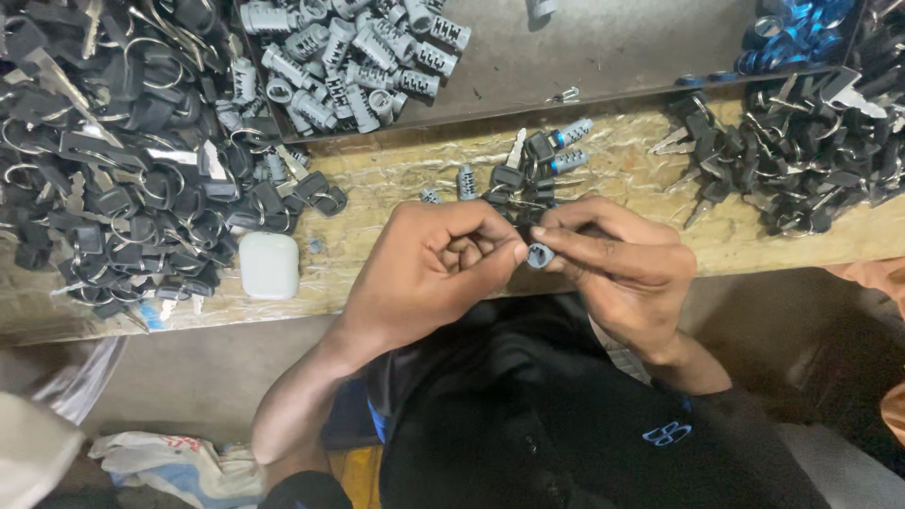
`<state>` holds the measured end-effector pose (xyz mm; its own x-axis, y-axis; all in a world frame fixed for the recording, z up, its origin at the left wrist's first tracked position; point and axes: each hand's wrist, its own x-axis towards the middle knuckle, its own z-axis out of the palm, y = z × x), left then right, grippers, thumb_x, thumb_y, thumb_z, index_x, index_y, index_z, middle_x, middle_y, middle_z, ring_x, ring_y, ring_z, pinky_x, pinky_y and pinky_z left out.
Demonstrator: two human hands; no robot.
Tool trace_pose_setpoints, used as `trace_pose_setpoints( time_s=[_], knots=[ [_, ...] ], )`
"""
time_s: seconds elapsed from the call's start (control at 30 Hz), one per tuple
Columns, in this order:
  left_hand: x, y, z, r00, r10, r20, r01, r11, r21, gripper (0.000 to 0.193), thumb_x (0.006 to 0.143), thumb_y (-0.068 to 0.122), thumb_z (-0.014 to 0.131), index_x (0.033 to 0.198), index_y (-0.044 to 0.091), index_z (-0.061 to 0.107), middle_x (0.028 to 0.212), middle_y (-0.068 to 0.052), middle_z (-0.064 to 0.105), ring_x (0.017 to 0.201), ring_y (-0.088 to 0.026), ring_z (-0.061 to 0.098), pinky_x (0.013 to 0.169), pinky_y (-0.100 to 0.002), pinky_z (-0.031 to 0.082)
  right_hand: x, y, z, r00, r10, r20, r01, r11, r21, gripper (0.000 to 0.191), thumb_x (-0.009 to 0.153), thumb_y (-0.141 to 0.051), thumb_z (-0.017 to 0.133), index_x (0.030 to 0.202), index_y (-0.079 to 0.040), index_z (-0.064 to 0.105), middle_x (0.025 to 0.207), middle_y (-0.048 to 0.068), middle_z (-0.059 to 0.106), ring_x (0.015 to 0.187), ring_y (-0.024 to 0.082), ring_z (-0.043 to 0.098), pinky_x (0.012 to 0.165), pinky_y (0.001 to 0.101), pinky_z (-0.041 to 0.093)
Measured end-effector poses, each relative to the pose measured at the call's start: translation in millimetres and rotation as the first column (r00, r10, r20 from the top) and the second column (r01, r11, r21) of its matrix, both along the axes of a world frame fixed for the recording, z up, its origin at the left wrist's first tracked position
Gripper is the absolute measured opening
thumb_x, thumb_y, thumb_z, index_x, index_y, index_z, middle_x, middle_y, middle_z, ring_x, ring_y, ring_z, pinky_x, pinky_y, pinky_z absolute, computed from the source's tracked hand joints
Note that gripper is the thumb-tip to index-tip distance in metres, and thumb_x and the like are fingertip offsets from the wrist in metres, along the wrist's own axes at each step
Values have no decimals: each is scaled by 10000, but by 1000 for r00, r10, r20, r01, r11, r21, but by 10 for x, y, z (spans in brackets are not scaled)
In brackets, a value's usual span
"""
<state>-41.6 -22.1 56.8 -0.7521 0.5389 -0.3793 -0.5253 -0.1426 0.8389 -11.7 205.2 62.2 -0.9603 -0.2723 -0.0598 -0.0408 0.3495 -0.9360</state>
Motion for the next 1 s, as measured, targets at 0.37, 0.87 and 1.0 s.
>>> trace_pose_setpoints(
  time_s=[0.37,0.87,1.0],
  knots=[
    [23,-5,55,861,-68,-504,-134,926,-354,82,994,74,716,970,1,689,764,-72,642,596,-112,559,544,-282,424,-16,-68,40,995,36,-98,-31,998,54,423,844,207,626,1200,2,724,1100,178,694,915,188,702,793,264,607],
    [325,215,-182,745,355,-564,-453,891,-37,121,955,-4,707,1049,-42,641,1021,-230,713,955,-300,701,904,-355,576,-8,-168,-20,698,258,-667,-50,948,315,364,937,-28,840,1201,120,638,988,177,690,766,246,681,623,313,538],
    [379,105,-438,883,456,110,-462,887,30,80,939,-65,667,1018,-74,666,932,-270,745,799,-270,677,713,-321,534,-452,219,-11,781,312,-542,-116,924,364,349,875,-262,850,1123,-36,752,845,27,690,654,170,639,522,310,483]
  ],
)
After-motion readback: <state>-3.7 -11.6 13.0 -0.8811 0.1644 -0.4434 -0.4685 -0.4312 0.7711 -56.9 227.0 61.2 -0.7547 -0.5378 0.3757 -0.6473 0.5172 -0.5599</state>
